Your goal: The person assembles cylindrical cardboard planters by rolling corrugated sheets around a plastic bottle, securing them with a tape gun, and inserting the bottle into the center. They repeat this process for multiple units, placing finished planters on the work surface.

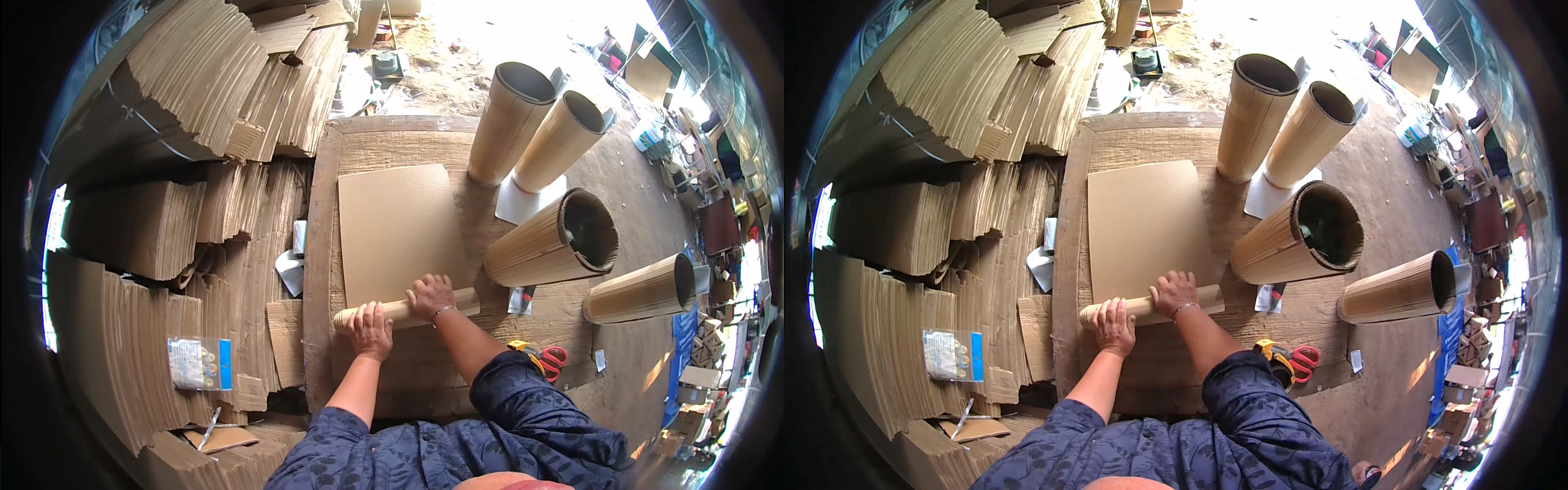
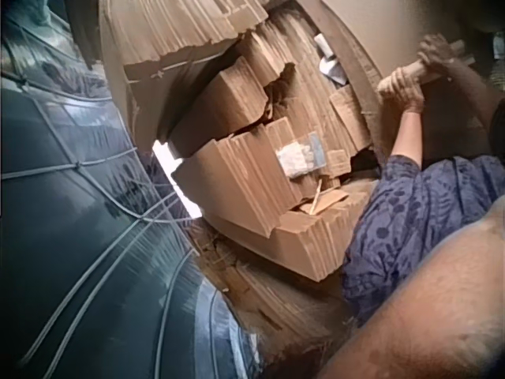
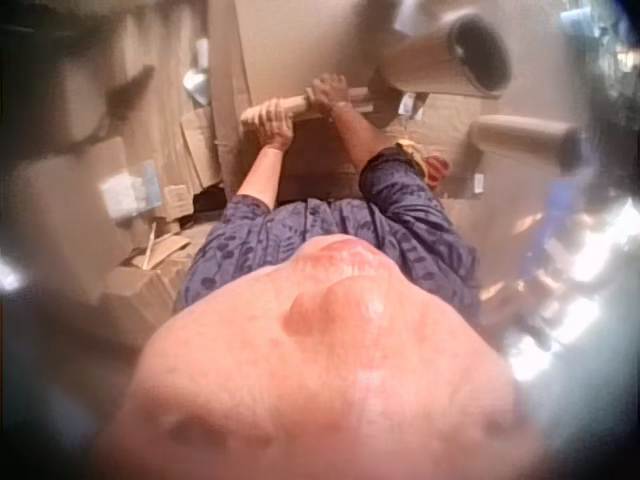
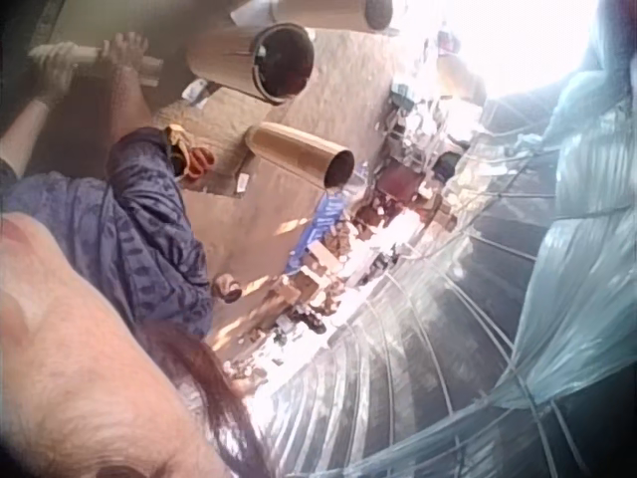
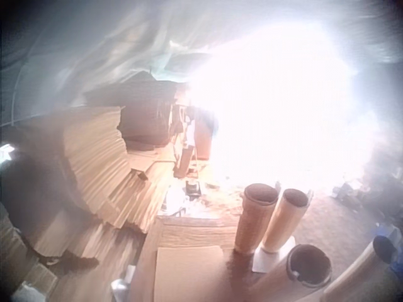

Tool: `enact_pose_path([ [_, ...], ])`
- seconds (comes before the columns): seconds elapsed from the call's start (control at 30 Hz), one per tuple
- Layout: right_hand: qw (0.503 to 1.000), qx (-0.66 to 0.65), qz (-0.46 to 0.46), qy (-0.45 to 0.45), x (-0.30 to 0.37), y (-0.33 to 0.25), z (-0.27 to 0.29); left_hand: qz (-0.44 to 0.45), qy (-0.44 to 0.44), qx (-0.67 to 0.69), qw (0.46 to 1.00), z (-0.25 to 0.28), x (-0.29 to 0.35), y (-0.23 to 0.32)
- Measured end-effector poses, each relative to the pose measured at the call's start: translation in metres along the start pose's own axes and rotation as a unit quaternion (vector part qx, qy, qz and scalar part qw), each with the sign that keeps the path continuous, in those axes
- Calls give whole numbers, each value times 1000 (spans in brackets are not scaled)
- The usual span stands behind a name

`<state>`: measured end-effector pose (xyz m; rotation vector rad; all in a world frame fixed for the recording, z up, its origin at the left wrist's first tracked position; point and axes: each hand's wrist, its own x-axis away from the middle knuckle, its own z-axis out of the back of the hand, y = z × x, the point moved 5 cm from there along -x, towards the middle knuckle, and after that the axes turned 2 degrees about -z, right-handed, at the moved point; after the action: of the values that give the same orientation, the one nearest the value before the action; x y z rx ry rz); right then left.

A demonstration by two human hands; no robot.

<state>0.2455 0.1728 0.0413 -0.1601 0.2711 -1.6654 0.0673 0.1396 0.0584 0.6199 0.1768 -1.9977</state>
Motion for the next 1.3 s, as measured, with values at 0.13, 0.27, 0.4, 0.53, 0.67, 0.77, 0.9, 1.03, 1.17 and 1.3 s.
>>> enact_pose_path([
  [0.13,992,9,28,122,-10,-5,1,75,-152,88,982,-61,-53,-37],
  [0.27,992,-10,32,125,-33,-11,2,88,-143,81,983,-97,-93,-61],
  [0.4,998,-10,-41,40,-80,1,-3,58,-113,105,986,-91,-108,-54],
  [0.53,996,-14,-86,-7,-131,8,-11,21,-23,51,998,-74,-92,-44],
  [0.67,1000,-10,3,-28,-162,9,-17,61,-69,106,990,-98,-135,-60],
  [0.77,991,-22,67,-111,-130,-8,-15,77,-130,113,982,-120,-139,-75],
  [0.9,984,122,130,-20,-112,-8,-1,158,-173,80,969,-135,-165,-79],
  [1.03,980,121,72,-137,-126,-12,6,109,-163,74,978,-128,-163,-70],
  [1.17,983,85,132,-99,-32,-26,20,6,-52,79,995,-39,-32,-22],
  [1.3,950,35,104,-293,125,-41,23,-43,-168,175,969,35,111,28],
])
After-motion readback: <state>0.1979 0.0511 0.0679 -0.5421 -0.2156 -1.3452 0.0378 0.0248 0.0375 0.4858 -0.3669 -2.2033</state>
